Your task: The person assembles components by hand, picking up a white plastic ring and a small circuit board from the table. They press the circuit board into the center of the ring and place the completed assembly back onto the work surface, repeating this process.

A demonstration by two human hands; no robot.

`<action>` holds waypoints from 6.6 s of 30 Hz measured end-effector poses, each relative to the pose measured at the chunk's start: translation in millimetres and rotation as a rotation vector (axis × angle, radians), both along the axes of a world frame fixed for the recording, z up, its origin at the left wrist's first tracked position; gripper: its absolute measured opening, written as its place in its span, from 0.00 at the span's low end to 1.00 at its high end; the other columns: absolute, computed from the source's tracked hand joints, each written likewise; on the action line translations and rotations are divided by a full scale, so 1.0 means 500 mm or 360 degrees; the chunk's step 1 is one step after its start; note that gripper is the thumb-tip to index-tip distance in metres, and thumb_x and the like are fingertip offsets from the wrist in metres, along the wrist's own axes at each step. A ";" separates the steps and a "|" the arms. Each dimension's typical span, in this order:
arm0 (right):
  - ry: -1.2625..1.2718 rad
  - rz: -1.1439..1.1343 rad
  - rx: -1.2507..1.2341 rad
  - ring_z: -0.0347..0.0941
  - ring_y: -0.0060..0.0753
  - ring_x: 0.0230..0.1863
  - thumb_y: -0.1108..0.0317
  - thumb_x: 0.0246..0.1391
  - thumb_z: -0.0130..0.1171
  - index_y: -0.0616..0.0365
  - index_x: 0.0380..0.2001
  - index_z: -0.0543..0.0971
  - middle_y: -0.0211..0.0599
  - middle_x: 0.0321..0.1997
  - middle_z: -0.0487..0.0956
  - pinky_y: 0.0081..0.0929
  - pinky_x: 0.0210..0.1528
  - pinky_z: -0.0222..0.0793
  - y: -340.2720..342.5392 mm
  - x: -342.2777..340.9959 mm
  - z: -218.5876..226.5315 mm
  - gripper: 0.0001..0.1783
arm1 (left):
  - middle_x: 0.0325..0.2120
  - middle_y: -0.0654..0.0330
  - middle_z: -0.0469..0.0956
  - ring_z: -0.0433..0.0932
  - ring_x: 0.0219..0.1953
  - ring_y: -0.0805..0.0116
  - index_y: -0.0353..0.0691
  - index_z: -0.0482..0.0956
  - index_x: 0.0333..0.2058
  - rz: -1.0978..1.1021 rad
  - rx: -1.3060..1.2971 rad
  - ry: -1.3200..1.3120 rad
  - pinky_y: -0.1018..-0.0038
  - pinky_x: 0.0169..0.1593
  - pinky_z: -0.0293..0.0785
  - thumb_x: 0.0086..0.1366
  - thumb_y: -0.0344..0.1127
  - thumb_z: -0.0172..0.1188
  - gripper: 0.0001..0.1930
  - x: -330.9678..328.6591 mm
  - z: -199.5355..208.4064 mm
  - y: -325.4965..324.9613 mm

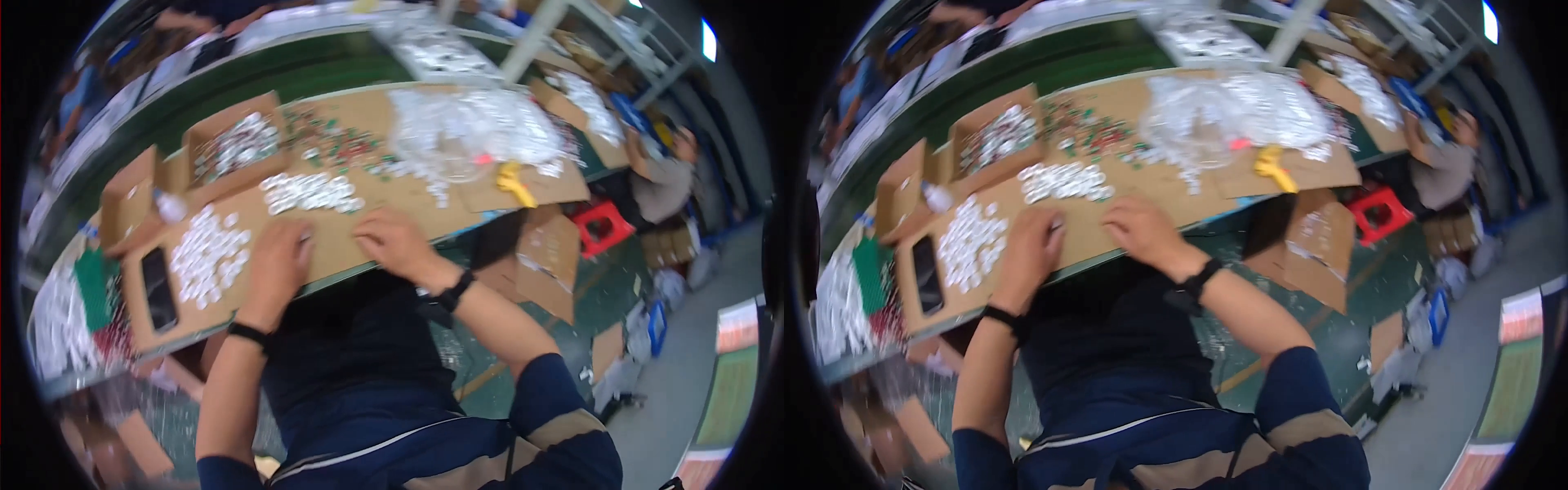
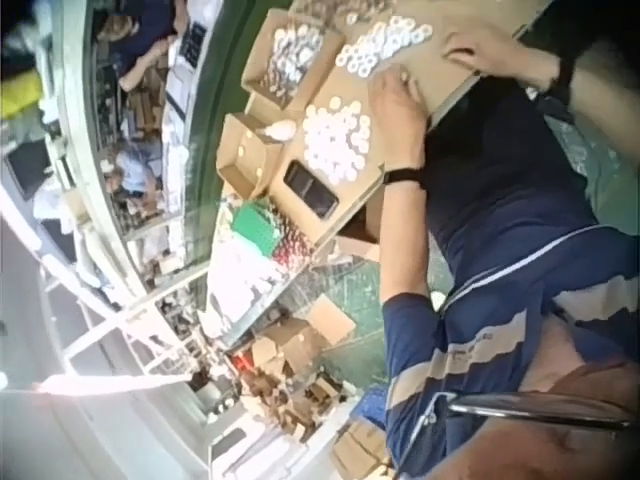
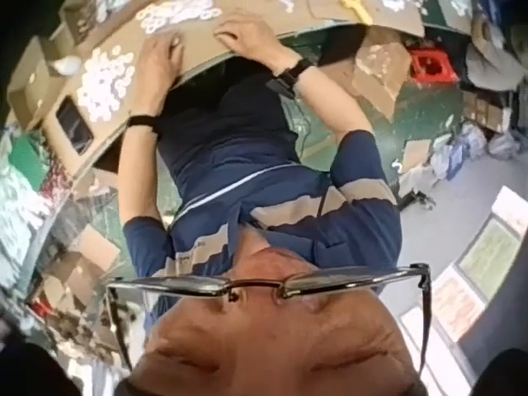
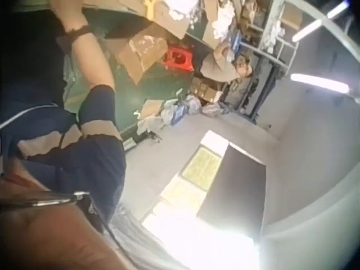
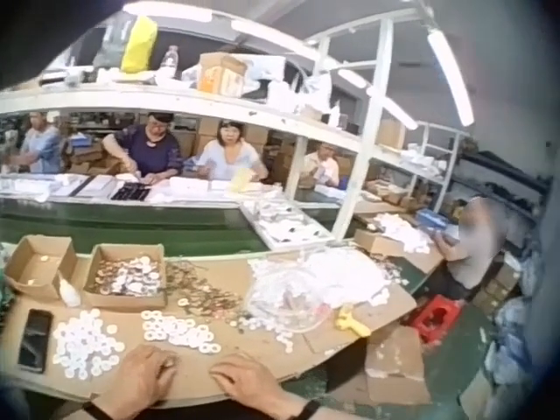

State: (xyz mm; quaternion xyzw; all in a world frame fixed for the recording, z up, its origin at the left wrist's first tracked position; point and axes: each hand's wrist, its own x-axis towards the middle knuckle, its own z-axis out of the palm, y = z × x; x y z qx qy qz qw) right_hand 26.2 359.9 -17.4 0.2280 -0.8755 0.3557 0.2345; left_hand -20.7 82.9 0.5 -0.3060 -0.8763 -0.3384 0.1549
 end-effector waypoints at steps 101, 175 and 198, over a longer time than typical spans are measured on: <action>-0.0735 0.0247 -0.0032 0.84 0.30 0.37 0.77 0.63 0.78 0.60 0.48 0.95 0.37 0.42 0.88 0.28 0.41 0.79 -0.195 -0.044 0.051 0.11 | 0.48 0.50 0.87 0.83 0.57 0.46 0.41 0.85 0.65 0.0116 0.0174 -0.0378 0.53 0.63 0.80 0.63 0.24 0.71 0.30 0.074 0.001 -0.085; -0.0123 -0.0598 0.0459 0.87 0.56 0.51 0.72 0.66 0.74 0.59 0.46 0.92 0.45 0.49 0.88 0.47 0.53 0.85 0.088 0.054 0.038 0.07 | 0.46 0.55 0.87 0.84 0.55 0.50 0.38 0.91 0.47 0.0260 -0.0104 0.0317 0.54 0.60 0.79 0.67 0.28 0.75 0.11 0.003 0.054 -0.106; -0.0254 0.0021 0.0104 0.88 0.45 0.46 0.76 0.64 0.77 0.60 0.48 0.91 0.40 0.47 0.87 0.38 0.48 0.85 -0.076 0.031 0.037 0.10 | 0.45 0.50 0.89 0.85 0.53 0.44 0.38 0.94 0.42 -0.0004 0.0052 -0.0573 0.54 0.58 0.83 0.70 0.32 0.76 0.05 0.041 0.016 -0.088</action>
